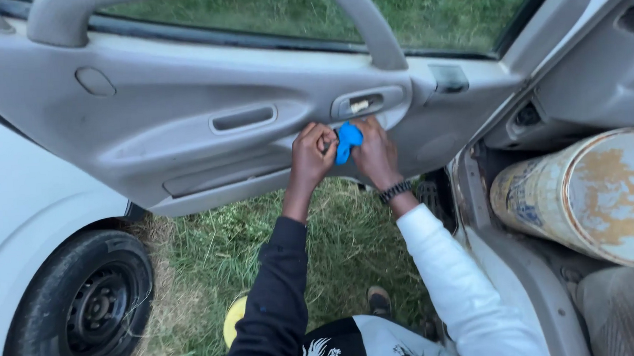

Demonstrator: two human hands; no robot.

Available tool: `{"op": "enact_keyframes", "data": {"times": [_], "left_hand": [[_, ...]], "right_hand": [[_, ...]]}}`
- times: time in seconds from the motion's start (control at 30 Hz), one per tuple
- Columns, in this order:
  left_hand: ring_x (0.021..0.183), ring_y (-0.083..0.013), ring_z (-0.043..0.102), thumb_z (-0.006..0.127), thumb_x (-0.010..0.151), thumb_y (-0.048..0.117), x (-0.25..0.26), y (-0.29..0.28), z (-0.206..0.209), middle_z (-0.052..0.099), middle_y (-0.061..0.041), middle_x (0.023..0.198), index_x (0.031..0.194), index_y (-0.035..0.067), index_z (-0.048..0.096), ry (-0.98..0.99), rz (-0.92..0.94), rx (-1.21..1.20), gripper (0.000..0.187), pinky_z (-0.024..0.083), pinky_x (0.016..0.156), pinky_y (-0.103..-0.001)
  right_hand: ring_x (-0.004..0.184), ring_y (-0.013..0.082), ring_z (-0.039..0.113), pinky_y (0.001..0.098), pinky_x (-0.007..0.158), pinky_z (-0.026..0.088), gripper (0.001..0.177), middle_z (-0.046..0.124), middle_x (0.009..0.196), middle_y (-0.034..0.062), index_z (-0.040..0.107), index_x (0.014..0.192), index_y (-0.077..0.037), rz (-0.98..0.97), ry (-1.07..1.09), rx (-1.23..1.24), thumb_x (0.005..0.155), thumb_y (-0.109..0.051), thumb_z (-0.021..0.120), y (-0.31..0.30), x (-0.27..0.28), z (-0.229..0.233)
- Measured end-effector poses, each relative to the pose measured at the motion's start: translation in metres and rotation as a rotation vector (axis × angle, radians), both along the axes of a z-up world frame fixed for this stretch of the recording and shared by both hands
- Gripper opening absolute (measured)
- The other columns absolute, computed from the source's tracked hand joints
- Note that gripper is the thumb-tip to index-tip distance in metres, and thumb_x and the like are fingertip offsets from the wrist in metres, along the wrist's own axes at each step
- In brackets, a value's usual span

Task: Cleaning the interior and exterior of a van door and window using a cloth and soapy water.

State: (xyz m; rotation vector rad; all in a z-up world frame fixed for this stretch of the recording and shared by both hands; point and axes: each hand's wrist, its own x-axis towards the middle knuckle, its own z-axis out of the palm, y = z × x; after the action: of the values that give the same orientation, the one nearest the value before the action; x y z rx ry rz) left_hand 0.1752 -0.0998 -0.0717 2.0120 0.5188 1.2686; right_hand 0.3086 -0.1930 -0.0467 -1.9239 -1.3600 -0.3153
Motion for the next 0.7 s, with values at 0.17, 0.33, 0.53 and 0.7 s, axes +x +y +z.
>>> {"op": "enact_keyframes", "data": {"times": [0.17, 0.33, 0.53, 0.7], "left_hand": [[0.067, -0.0197, 0.055, 0.073, 0.081, 0.001, 0.011, -0.007, 0.003, 0.056, -0.008, 0.080, 0.087, 0.004, 0.062, -0.056, 0.067, 0.051, 0.012, 0.047, 0.061, -0.033], [0.077, -0.0259, 0.059, 0.074, 0.078, 0.004, 0.012, -0.019, 0.008, 0.056, -0.009, 0.081, 0.086, 0.006, 0.061, 0.013, 0.239, 0.230, 0.016, 0.048, 0.069, -0.040], [0.072, -0.0279, 0.059, 0.078, 0.078, 0.007, 0.014, -0.015, 0.006, 0.058, -0.005, 0.071, 0.081, 0.010, 0.067, 0.155, 0.235, 0.129, 0.011, 0.048, 0.068, -0.044], [0.080, -0.0318, 0.062, 0.074, 0.072, 0.005, 0.011, -0.015, 0.014, 0.062, -0.009, 0.080, 0.085, 0.007, 0.065, 0.099, 0.242, 0.240, 0.016, 0.049, 0.070, -0.045]], "right_hand": [[0.098, 0.0297, 0.073, 0.0406, 0.085, 0.058, 0.035, 0.075, 0.107, 0.0139, 0.075, 0.115, -0.008, 0.233, 0.299, -0.008, 0.082, 0.000, 0.063, 0.011, 0.053, -0.026], [0.074, 0.0221, 0.062, 0.0392, 0.061, 0.052, 0.020, 0.068, 0.094, 0.0147, 0.076, 0.111, -0.002, 0.534, 1.075, -0.121, 0.096, -0.006, 0.064, 0.007, 0.068, -0.030], [0.090, 0.0146, 0.066, 0.0340, 0.072, 0.056, 0.020, 0.073, 0.110, 0.0069, 0.065, 0.124, -0.006, 0.295, 1.112, 0.634, 0.106, -0.013, 0.057, 0.008, 0.031, -0.021], [0.106, 0.0304, 0.067, 0.0396, 0.094, 0.055, 0.040, 0.065, 0.113, 0.0133, 0.072, 0.125, -0.007, 0.198, 0.108, 0.458, 0.087, 0.003, 0.063, 0.011, 0.015, -0.016]]}}
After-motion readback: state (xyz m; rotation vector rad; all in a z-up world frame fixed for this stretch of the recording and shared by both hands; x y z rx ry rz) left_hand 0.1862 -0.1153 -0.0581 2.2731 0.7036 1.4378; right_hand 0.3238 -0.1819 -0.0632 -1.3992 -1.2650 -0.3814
